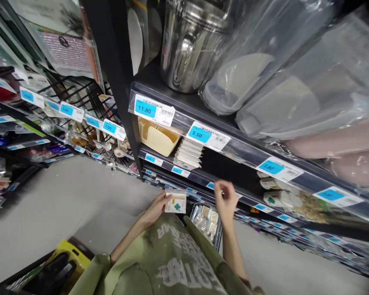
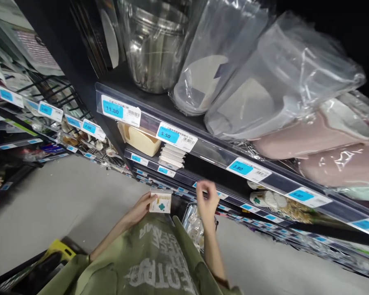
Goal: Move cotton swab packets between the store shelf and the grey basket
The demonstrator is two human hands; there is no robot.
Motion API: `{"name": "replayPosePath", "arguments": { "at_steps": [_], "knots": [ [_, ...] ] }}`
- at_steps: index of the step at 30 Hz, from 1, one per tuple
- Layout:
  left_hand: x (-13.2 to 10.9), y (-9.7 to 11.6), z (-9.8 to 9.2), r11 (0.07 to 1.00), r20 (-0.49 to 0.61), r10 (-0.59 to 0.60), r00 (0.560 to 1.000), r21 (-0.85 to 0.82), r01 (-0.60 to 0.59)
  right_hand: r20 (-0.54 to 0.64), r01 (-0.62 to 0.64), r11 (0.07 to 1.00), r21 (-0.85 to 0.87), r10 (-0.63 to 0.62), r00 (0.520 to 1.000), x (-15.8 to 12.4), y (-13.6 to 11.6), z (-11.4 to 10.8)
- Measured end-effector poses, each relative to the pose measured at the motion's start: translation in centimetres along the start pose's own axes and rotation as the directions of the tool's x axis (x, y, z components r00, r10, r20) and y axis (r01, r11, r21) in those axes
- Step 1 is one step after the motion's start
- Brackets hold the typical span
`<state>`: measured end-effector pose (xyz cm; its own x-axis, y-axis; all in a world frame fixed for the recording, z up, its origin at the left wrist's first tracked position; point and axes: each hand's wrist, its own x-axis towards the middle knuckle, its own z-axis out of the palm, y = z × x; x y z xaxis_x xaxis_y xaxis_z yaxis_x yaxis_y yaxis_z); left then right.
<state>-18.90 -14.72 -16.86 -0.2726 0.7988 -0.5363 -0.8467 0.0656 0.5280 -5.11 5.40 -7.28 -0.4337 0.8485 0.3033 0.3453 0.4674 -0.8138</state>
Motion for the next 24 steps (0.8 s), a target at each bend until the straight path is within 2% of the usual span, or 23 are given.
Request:
{"name": "replayPosePath", "arguments": {
  "at_steps": [2,4,7,9,10,12,14,17,20,22,24],
  "knots": [
    [0.1,0.1,0.7,1.0,0.02,0.006,1.0,0.001,-0.006,0.194,-0.19,0.98,0.053,0.177,0.965,-5.6,1.0,0.5],
    [0.5,0.4,1.6,1.0,0.028,0.007,1.0,0.008,-0.007,0.392,-0.296,0.952,0.075,0.245,0.887,-9.7,1.5,1.3],
    [1.3,0.7,3.1,1.0,0.001,-0.011,1.0,-0.015,0.011,0.593,-0.268,0.954,0.132,0.141,0.793,-12.3,1.0,2.2],
    [1.9,0.6,3.9,0.992,0.065,-0.069,0.995,-0.098,0.075,0.667,-0.215,0.954,0.211,0.02,0.745,-12.1,0.2,2.2],
    [2.1,0.6,4.1,0.983,0.128,-0.1,0.987,-0.139,0.118,0.688,-0.193,0.949,0.247,-0.032,0.725,-11.7,-0.3,2.2],
    [2.0,0.5,4.4,0.963,0.257,-0.131,0.957,-0.196,0.185,0.694,-0.152,0.947,0.283,-0.092,0.714,-11.0,-1.2,2.0],
    [1.4,0.3,4.2,0.954,0.302,-0.116,0.946,-0.23,0.19,0.687,-0.121,0.953,0.279,-0.11,0.718,-10.4,-1.9,1.9],
    [0.1,0.2,3.6,0.951,0.256,-0.089,0.963,-0.264,0.159,0.69,-0.113,0.951,0.288,-0.124,0.713,-10.2,-2.6,1.8],
    [-0.7,-0.1,3.2,0.971,0.182,-0.094,0.979,-0.201,0.131,0.702,-0.131,0.939,0.318,-0.141,0.698,-10.6,-2.7,1.7],
    [-0.6,-0.4,3.3,0.992,0.12,-0.063,0.991,-0.099,0.075,0.702,-0.15,0.932,0.33,-0.136,0.699,-10.8,-2.5,1.6],
    [-0.2,-0.9,3.6,0.996,0.046,0.024,0.999,0.082,-0.027,0.678,-0.18,0.92,0.348,-0.114,0.726,-10.9,-2.0,1.6]
  ]
}}
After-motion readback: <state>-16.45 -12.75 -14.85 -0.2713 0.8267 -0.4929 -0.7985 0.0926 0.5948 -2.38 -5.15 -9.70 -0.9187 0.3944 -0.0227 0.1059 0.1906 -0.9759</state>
